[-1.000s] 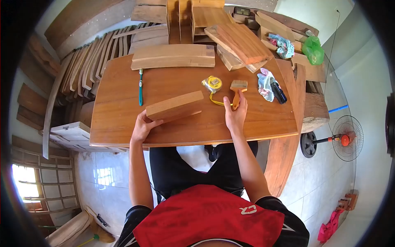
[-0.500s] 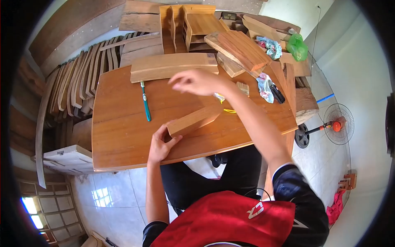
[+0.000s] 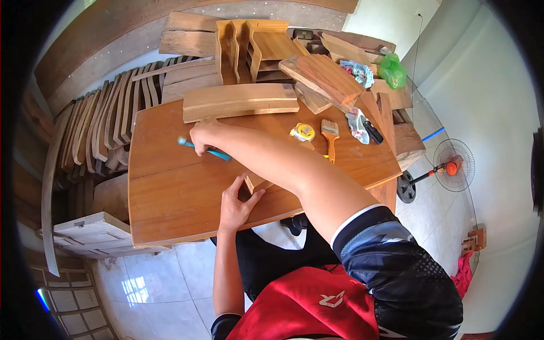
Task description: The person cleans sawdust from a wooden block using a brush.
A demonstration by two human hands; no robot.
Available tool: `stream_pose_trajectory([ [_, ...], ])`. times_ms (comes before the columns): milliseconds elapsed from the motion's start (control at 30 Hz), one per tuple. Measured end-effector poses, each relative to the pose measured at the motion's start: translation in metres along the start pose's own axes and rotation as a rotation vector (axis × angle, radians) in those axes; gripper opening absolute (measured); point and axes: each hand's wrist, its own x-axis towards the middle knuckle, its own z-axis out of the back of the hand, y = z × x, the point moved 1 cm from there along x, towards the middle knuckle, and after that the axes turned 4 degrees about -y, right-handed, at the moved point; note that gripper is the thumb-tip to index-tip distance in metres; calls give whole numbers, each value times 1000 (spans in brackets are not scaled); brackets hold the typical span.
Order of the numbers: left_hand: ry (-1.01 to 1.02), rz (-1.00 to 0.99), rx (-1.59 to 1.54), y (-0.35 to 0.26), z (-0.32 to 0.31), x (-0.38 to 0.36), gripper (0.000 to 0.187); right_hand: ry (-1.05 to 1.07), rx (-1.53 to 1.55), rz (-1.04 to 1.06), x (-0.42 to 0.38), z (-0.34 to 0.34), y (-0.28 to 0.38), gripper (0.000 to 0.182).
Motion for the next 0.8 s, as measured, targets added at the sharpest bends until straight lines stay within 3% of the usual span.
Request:
stream_pose_trajectory([
  [100,-18,-11,-4,2,-1,-1,47,-370,-49,68,-17,-4,-11,18],
  [233,-32,-6,-13,1,-2,-1,44,-382,361,206,-69,32,-36,15],
  [300,-43,13,-63,8,-6,-2,43,-524,564,374,-134,48,-44,24],
  [367,-48,27,-108,10,-8,-1,42,-605,739,391,-201,53,-52,24],
  [500,-65,59,-192,14,-10,-3,41,-734,960,146,-304,9,-89,19],
  [600,-52,14,-158,31,-6,-4,54,-806,991,-72,-344,-44,-110,24],
  [633,-45,-6,-225,12,-11,-6,69,-895,981,-95,-348,-70,-113,25],
  [733,-58,-89,-163,22,-15,-6,93,-795,1187,-141,-366,-101,-103,24],
  [800,-79,-98,-84,30,-13,-5,85,-807,1252,-71,-367,-113,-93,22],
])
